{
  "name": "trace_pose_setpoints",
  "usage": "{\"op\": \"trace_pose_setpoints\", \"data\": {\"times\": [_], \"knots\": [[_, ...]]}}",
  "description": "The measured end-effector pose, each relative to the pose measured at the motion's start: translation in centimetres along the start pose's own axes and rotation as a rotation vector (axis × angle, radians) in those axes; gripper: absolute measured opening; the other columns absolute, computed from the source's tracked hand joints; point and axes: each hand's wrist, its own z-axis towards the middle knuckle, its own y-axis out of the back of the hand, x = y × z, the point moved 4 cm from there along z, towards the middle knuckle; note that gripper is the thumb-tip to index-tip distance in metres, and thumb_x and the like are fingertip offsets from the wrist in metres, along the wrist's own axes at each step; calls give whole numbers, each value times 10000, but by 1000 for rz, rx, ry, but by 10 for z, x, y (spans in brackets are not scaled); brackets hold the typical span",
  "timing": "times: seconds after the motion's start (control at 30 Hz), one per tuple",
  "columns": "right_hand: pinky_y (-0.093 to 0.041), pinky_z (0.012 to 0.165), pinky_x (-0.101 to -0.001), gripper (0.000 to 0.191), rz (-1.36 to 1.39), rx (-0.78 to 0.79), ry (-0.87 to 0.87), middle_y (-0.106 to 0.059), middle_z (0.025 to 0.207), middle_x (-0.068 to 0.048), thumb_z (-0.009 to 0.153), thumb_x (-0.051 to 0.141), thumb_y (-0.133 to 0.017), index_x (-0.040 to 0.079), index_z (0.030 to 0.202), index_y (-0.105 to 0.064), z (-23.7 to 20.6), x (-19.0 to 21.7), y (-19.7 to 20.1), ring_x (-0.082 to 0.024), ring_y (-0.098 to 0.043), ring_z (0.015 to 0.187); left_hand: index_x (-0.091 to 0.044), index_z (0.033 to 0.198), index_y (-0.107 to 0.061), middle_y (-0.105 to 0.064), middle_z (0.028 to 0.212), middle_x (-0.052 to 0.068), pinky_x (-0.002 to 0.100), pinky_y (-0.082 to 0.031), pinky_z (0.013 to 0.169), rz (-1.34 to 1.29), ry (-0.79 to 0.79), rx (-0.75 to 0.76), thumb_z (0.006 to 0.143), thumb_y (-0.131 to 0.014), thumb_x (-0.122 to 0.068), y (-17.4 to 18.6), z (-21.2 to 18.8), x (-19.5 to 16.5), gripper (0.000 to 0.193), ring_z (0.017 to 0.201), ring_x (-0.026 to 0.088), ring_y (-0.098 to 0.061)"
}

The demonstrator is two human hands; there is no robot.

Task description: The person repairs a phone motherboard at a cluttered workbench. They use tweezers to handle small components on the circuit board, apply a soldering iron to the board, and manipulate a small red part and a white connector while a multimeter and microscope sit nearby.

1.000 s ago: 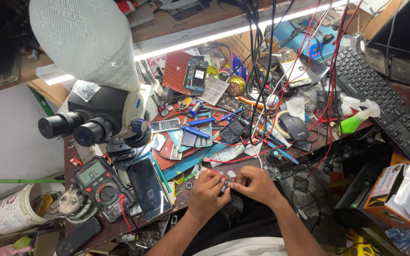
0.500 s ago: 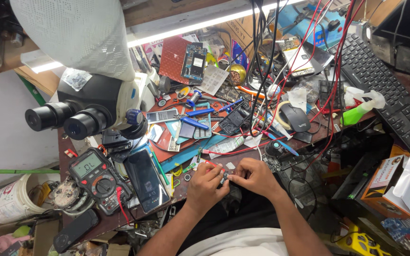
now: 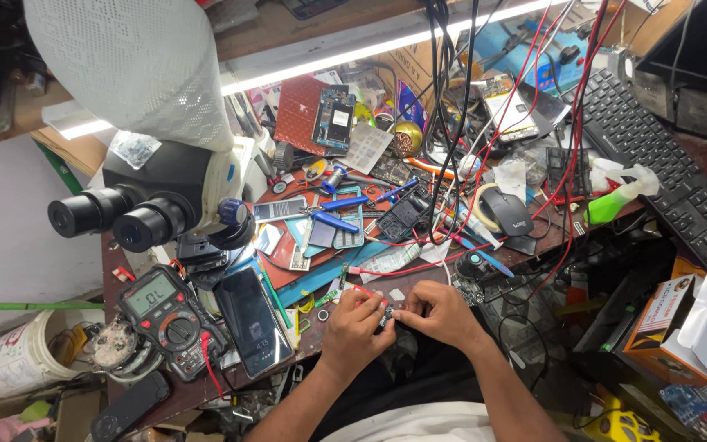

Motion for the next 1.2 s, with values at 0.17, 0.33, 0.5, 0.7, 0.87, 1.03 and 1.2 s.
{"op": "trace_pose_setpoints", "data": {"times": [0.17, 0.33, 0.5, 0.7, 0.87, 1.03, 1.2], "knots": [[-483, 501, -264, 314, 9, 8, 5, -643, 663, -17, 772, 229, -877, 42, 680, -642, -1, 0, 0, -92, -602, 552, 39, 949, -769, -751, 1091, 96, 364, -568, 816, 2, -1, 6, 690, -832, -154, 1, 0, -2, 329, 975, 248, -645], [-487, 504, -263, 319, -2, 3, 6, -644, 662, -17, 770, 232, -880, 43, 680, -639, -2, 0, 0, -89, -603, 555, 40, 952, -771, -754, 1085, 94, 360, -569, 811, 5, 3, 4, 686, -832, -156, 1, -1, -2, 336, 981, 246, -645], [-480, 501, -263, 328, 15, 10, -16, -639, 661, -16, 773, 241, -879, 40, 676, -638, -2, 0, -1, -87, -596, 555, 41, 951, -772, -754, 1086, 94, 362, -567, 820, 11, -5, 3, 692, -832, -154, 2, -1, -3, 329, 989, 242, -644], [-481, 501, -257, 333, 8, 8, -10, -634, 656, -14, 778, 247, -878, 38, 680, -638, -3, 2, -2, -82, -592, 552, 42, 946, -768, -752, 1085, 104, 367, -567, 828, -1, -4, 5, 687, -831, -152, 3, -2, -3, 329, 990, 251, -640], [-476, 499, -265, 338, 5, 3, -7, -629, 644, -13, 774, 252, -879, 38, 680, -634, -2, 2, -2, -86, -583, 549, 41, 957, -768, -751, 1091, 104, 369, -566, 829, 2, -4, 14, 696, -834, -154, 2, -3, -2, 332, 991, 250, -640], [-471, 499, -270, 346, -15, -9, 10, -620, 640, -20, 769, 245, -882, 32, 681, -623, -2, 3, -1, -93, -572, 545, 37, 957, -770, -754, 1086, 90, 362, -572, 823, 12, 0, 5, 695, -831, -153, 2, -2, -2, 329, 989, 243, -642], [-472, 503, -266, 337, 3, -4, 26, -622, 649, -20, 775, 240, -877, 33, 686, -626, -2, 3, -1, -94, -572, 551, 36, 951, -770, -754, 1088, 94, 361, -571, 820, 10, -1, 6, 692, -830, -158, 2, -2, -2, 329, 988, 242, -641]]}}
